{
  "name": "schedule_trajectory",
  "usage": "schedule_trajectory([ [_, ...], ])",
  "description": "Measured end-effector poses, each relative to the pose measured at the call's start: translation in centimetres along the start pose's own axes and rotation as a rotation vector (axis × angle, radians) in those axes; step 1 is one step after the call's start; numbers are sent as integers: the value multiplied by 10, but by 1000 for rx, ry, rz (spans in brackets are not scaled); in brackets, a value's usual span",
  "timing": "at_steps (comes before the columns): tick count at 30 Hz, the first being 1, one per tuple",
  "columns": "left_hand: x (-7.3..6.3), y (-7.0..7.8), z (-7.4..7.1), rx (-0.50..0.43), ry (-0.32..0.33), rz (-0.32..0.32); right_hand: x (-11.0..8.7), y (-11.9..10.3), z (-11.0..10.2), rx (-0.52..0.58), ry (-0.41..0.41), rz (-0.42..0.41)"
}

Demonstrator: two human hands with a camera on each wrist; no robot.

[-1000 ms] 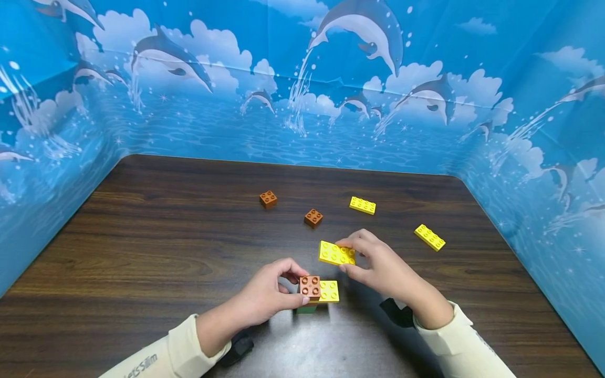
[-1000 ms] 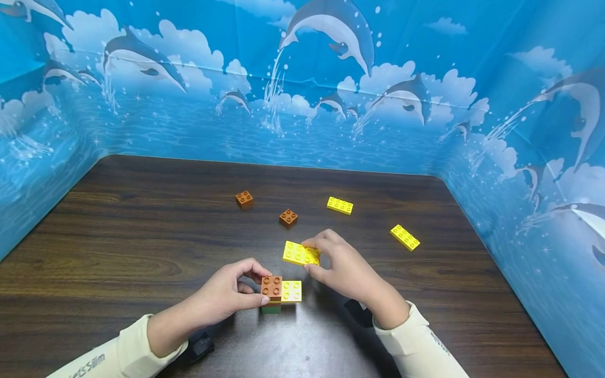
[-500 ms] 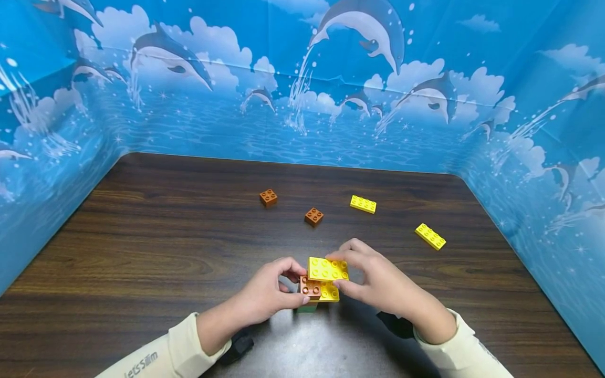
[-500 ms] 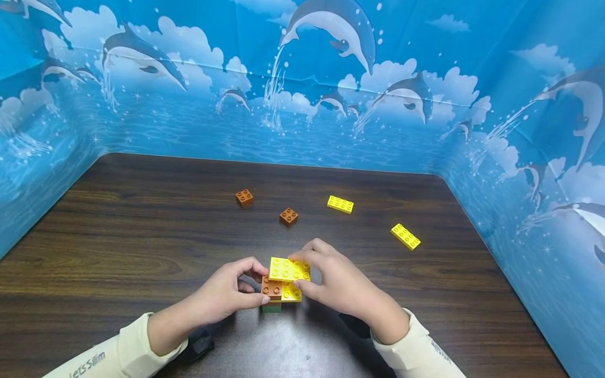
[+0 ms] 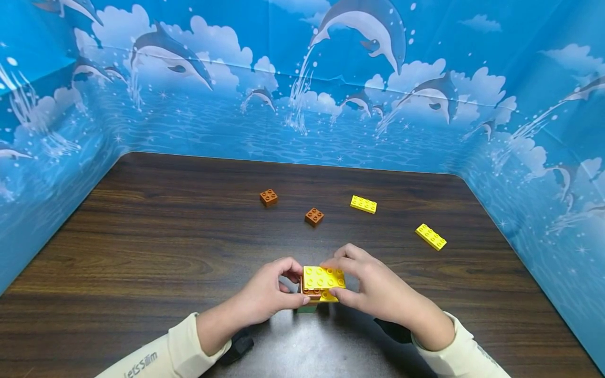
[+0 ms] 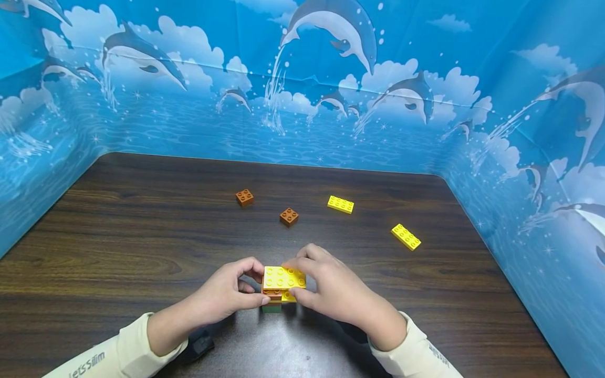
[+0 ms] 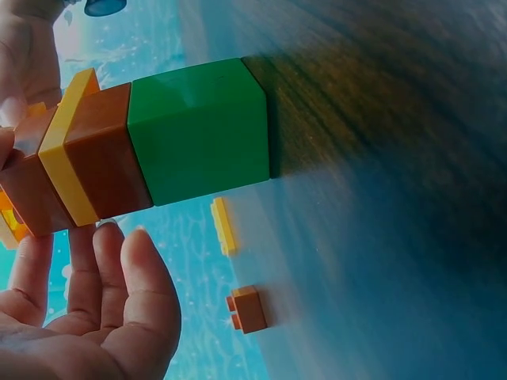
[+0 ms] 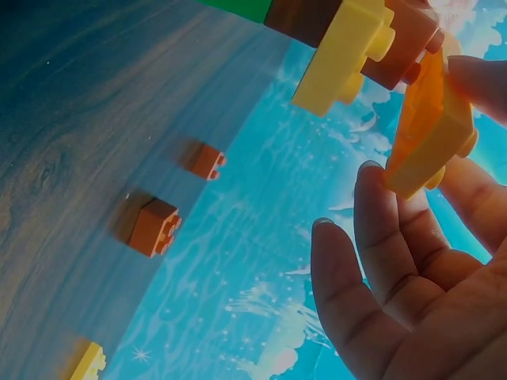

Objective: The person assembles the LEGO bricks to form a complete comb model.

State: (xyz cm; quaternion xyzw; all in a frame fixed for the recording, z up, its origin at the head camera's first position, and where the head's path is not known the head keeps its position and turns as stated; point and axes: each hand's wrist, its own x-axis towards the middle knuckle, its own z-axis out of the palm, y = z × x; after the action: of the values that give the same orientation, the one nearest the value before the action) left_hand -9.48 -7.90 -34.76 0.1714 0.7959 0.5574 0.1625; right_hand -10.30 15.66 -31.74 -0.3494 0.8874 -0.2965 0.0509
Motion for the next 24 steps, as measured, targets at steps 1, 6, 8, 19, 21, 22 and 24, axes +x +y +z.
schedule_trajectory([
  [1,0,0,0,0,0,-2,0,0,0,-7,0,3],
  [6,0,0,1,-5,2,-1,0,-1,1,-47,8,-18],
  [8,0,-1,1,-6,3,1,0,-2,0,-61,9,-25],
  [19,-2,-2,1,10,4,11,1,-5,-1,-85,-30,-46],
  [21,-2,-2,2,20,8,17,1,-5,-1,-82,-39,-45],
  [22,-2,-2,2,25,10,22,1,-5,-1,-82,-43,-46],
  [24,-3,-2,2,38,12,32,2,-6,-2,-84,-47,-49],
])
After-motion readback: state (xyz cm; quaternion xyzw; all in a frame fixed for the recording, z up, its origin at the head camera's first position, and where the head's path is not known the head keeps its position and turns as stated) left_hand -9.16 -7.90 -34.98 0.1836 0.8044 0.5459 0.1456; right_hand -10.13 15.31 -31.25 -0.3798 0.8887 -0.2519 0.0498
